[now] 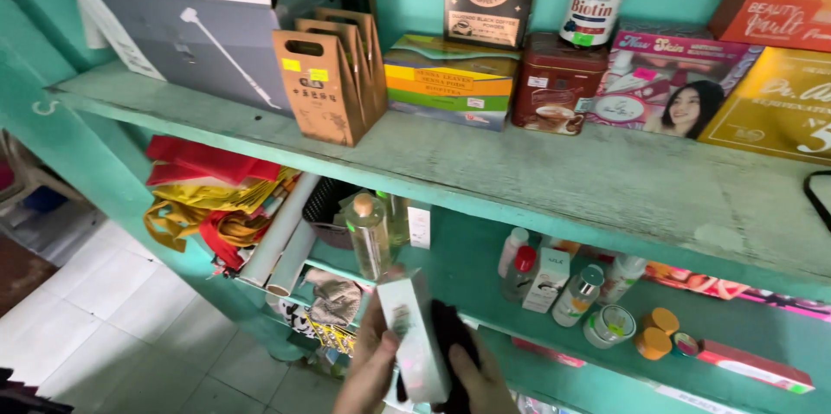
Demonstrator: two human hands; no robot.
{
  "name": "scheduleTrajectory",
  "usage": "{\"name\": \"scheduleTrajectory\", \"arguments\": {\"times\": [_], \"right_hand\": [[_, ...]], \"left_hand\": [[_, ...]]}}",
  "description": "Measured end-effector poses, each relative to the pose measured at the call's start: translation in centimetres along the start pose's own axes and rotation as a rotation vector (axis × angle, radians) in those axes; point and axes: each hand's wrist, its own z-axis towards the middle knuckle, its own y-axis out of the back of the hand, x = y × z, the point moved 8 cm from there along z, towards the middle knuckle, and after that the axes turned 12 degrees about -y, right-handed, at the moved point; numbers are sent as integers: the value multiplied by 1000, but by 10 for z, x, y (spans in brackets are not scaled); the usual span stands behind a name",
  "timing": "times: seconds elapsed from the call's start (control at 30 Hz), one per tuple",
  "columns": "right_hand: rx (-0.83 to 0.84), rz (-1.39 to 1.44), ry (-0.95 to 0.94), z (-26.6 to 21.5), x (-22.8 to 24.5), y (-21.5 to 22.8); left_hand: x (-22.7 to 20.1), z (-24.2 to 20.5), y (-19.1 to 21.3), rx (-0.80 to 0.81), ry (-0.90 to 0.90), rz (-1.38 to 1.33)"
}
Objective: The person wipes a teal shelf with a dark cloth, moving various items like bottles, boxes, and a basket aside to clean the surface. They then place the items back on the shelf.
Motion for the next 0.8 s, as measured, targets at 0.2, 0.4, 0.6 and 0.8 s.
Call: {"name": "scheduleTrajectory", "arguments": {"times": [0.2,0.4,0.6,0.8], "right_hand": [[-83,-552,98,-11,38,-4],[66,-442,449,-55,125,-45],[279,-697,489,-51,54,-4],[80,-721,634,-75,169,-59]], "left_hand": [[7,-27,-30,-92,99,-564],[-1,-30,-34,-169,-25,-333],[29,-38,12,-350,49,-391],[52,-56,-7,-447,266,-311]]}}
